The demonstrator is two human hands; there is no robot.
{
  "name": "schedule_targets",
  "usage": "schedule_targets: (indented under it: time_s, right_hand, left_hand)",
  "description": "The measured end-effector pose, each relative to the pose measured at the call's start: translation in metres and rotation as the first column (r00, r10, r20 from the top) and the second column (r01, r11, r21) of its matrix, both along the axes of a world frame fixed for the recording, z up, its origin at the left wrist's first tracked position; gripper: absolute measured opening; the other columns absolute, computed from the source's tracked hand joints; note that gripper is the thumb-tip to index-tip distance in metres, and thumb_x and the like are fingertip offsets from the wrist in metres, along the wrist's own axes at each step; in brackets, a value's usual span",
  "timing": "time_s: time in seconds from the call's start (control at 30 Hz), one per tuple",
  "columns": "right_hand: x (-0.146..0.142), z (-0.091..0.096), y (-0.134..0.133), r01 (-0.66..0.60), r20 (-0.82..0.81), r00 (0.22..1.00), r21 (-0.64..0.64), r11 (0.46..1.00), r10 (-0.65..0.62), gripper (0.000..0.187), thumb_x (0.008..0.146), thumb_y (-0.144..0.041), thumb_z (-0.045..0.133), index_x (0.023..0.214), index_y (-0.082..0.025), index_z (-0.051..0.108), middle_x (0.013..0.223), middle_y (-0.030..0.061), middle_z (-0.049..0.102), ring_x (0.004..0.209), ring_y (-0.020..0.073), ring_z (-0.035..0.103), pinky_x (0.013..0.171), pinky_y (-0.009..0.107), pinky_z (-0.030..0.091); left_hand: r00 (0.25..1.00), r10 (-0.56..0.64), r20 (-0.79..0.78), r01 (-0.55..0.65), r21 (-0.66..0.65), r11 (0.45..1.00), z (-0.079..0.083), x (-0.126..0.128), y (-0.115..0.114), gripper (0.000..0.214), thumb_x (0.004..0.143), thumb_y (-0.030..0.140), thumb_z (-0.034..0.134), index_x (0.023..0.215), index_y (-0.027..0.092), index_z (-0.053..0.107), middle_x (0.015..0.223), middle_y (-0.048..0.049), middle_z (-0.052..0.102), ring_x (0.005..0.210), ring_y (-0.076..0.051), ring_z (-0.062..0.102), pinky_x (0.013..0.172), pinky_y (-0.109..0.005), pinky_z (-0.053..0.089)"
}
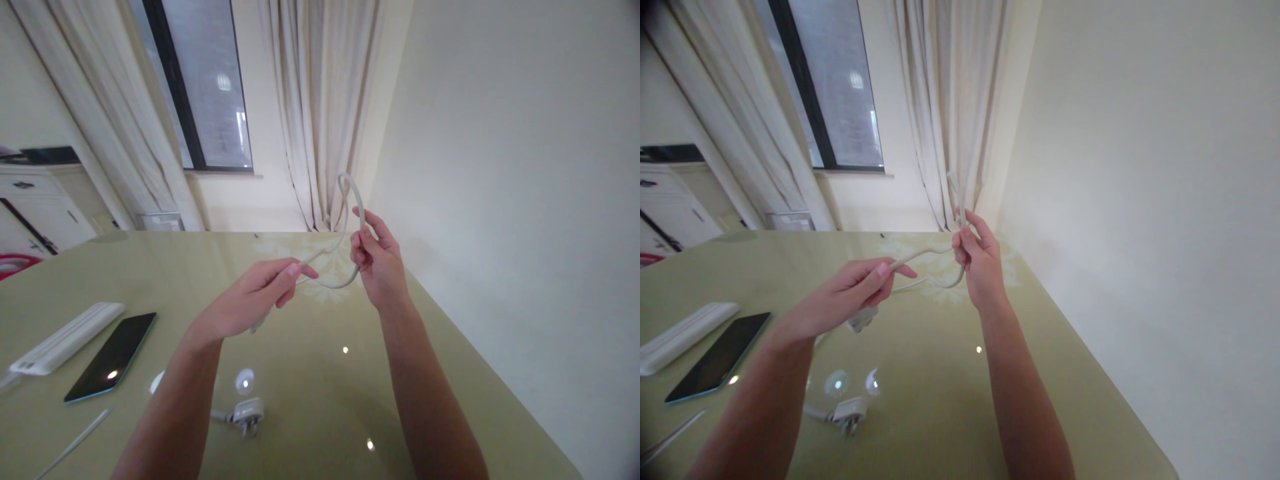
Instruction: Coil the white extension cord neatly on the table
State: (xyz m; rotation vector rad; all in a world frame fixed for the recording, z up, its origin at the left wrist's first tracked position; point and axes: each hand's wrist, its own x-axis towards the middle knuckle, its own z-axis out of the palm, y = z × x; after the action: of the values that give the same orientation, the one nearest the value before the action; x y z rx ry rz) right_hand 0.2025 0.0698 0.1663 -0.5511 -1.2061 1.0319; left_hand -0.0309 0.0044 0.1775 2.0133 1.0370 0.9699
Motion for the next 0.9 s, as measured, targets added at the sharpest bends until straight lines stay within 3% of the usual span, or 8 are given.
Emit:
schedule_targets:
  time_s: [0.17, 0.33, 0.43, 0.5, 0.6, 0.67, 0.73, 0.9]
  right_hand:
    - [-0.002, 0.002, -0.004, 0.007, 0.064, 0.998, 0.045, 0.999, -0.010, 0.039, 0.095, -0.040, 0.067, 0.132, -0.028, 0.070, 0.073, -0.0024, 0.056, 0.055, 0.0107, 0.036, 0.049, 0.027, 0.031]
    - [-0.001, 0.003, -0.005, 0.007, 0.085, 0.996, 0.145, 0.989, -0.019, 0.034, 0.095, -0.042, 0.066, 0.125, -0.029, 0.074, 0.068, -0.0015, 0.052, 0.059, 0.0134, 0.039, 0.051, 0.029, 0.036]
    - [0.006, 0.004, -0.005, 0.024, 0.050, 0.998, 0.194, 0.981, -0.034, 0.028, 0.093, -0.043, 0.067, 0.116, -0.028, 0.075, 0.069, -0.0013, 0.050, 0.062, 0.0146, 0.041, 0.056, 0.030, 0.040]
    - [0.013, 0.006, -0.004, 0.051, 0.005, 0.999, 0.220, 0.974, -0.053, 0.024, 0.093, -0.042, 0.066, 0.110, -0.028, 0.073, 0.070, -0.0015, 0.047, 0.064, 0.0148, 0.042, 0.058, 0.031, 0.042]
    - [0.024, 0.009, -0.003, 0.107, -0.060, 0.994, 0.238, 0.965, -0.095, 0.018, 0.094, -0.041, 0.063, 0.100, -0.027, 0.070, 0.069, -0.0018, 0.041, 0.064, 0.0149, 0.045, 0.061, 0.030, 0.043]
    - [0.029, 0.010, -0.001, 0.134, -0.107, 0.988, 0.236, 0.963, -0.111, 0.016, 0.094, -0.040, 0.060, 0.094, -0.026, 0.068, 0.069, -0.0020, 0.039, 0.063, 0.0144, 0.044, 0.060, 0.028, 0.042]
    - [0.032, 0.008, 0.005, 0.154, -0.151, 0.981, 0.210, 0.965, -0.123, 0.015, 0.092, -0.038, 0.059, 0.092, -0.025, 0.067, 0.068, -0.0024, 0.038, 0.061, 0.0136, 0.042, 0.058, 0.027, 0.040]
    - [0.036, -0.008, 0.027, 0.253, -0.178, 0.955, 0.057, 0.966, -0.239, 0.019, 0.087, -0.040, 0.062, 0.093, -0.023, 0.067, 0.065, -0.0049, 0.037, 0.056, 0.0113, 0.036, 0.052, 0.024, 0.031]
  left_hand:
    - [0.938, -0.209, -0.278, 0.198, -0.068, 0.978, -0.002, 0.016, -0.002, 0.051, 0.108, 0.051, 0.037, 0.116, 0.022, 0.079, 0.070, 0.0007, 0.059, 0.066, -0.014, 0.055, 0.065, -0.026, 0.043]
    - [0.851, -0.245, -0.465, 0.243, -0.065, 0.968, -0.032, 0.040, 0.016, 0.038, 0.103, 0.045, 0.051, 0.088, 0.021, 0.077, 0.073, -0.0015, 0.070, 0.069, -0.016, 0.061, 0.065, -0.028, 0.039]
    - [0.815, -0.088, -0.573, 0.078, -0.042, 0.996, -0.054, 0.049, 0.030, 0.031, 0.102, 0.040, 0.053, 0.087, 0.022, 0.073, 0.070, -0.0017, 0.072, 0.074, -0.020, 0.068, 0.069, -0.030, 0.040]
    - [0.750, 0.101, -0.654, -0.099, 0.040, 0.994, -0.064, 0.051, 0.039, 0.028, 0.103, 0.038, 0.052, 0.090, 0.023, 0.072, 0.073, -0.0038, 0.075, 0.081, -0.023, 0.072, 0.075, -0.032, 0.043]
    - [0.598, 0.389, -0.701, -0.366, 0.193, 0.910, -0.073, 0.046, 0.052, 0.029, 0.105, 0.039, 0.047, 0.103, 0.023, 0.070, 0.087, -0.0102, 0.078, 0.089, -0.029, 0.075, 0.082, -0.038, 0.047]
    - [0.534, 0.535, -0.655, -0.511, 0.254, 0.821, -0.076, 0.036, 0.062, 0.031, 0.107, 0.039, 0.041, 0.111, 0.022, 0.067, 0.093, -0.0130, 0.078, 0.093, -0.032, 0.075, 0.085, -0.042, 0.049]
    - [0.538, 0.649, -0.538, -0.625, 0.263, 0.735, -0.079, 0.020, 0.073, 0.030, 0.108, 0.034, 0.038, 0.117, 0.022, 0.064, 0.096, -0.0122, 0.079, 0.097, -0.031, 0.074, 0.089, -0.043, 0.050]
    - [0.618, 0.786, 0.026, -0.776, 0.176, 0.605, -0.083, -0.034, 0.094, 0.032, 0.101, 0.020, 0.039, 0.118, 0.019, 0.065, 0.103, -0.0095, 0.079, 0.094, -0.023, 0.073, 0.084, -0.034, 0.053]
